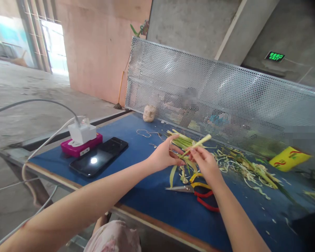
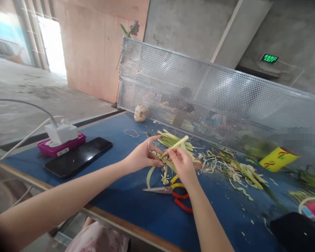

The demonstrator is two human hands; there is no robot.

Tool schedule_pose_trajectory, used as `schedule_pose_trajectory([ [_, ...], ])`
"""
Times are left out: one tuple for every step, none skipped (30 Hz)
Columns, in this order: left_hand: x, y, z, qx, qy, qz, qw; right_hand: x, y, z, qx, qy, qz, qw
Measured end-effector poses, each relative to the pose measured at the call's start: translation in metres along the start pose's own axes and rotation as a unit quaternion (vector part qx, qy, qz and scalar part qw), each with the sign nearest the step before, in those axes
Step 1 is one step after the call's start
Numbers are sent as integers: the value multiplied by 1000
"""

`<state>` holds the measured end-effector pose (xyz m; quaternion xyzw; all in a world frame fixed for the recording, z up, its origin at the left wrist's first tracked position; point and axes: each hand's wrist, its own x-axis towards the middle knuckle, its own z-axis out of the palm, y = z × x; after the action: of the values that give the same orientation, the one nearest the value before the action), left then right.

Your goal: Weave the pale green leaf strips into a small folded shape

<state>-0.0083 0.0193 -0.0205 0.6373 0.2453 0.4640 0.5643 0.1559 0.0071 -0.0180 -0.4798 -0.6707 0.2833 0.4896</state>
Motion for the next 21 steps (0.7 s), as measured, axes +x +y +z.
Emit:
schedule_pose_trajectory([
  [0,1,-2,10,13,7,1000,0,0,1,-2,-22,3,1000],
  [0,2,-3,23,25,15,999,-1,1,2,-8,-43,3,999],
  [1,2,-5,38,34,23,998,-1,1,3,-23,-58,0,998],
  [1,2,-6,58,38,29,997,-2,1,3,-46,-69,-6,997],
  [1,3,-7,83,38,34,995,-3,1,3,-77,-79,-14,994],
  [2,2,-8,110,33,35,993,-3,1,2,-107,-87,-21,990],
  [2,2,-8,135,25,35,990,-3,1,0,-134,-95,-25,986],
  [2,2,-8,154,14,34,987,-2,0,-3,-156,-99,-27,982],
  [2,2,-8,163,3,32,986,-1,0,-6,-169,-102,-28,980],
  [2,2,-7,160,-8,31,987,-1,0,-9,-177,-102,-28,979],
  [2,3,-7,150,-15,31,988,0,-1,-11,-180,-104,-30,978],
  [2,3,-6,137,-20,31,990,1,-1,-14,-182,-105,-33,977],
  [2,4,-6,123,-21,31,992,1,-1,-16,-184,-104,-39,977],
  [3,5,-6,111,-20,31,993,1,-2,-17,-186,-103,-45,976],
  [3,6,-6,101,-17,30,994,0,-2,-17,-191,-100,-51,975],
  [3,7,-6,90,-15,28,995,0,-3,-17,-197,-95,-56,974],
  [3,7,-6,77,-12,25,997,-1,-3,-17,-205,-86,-62,973],
  [3,8,-5,62,-5,20,998,-1,-2,-16,-217,-73,-74,971],
  [3,8,-5,46,7,13,999,-2,-2,-14,-234,-55,-98,966],
  [3,9,-4,27,22,4,999,-2,-1,-12,-260,-26,-132,956],
  [3,9,-3,2,42,-6,999,-2,-1,-10,-291,12,-177,940],
])
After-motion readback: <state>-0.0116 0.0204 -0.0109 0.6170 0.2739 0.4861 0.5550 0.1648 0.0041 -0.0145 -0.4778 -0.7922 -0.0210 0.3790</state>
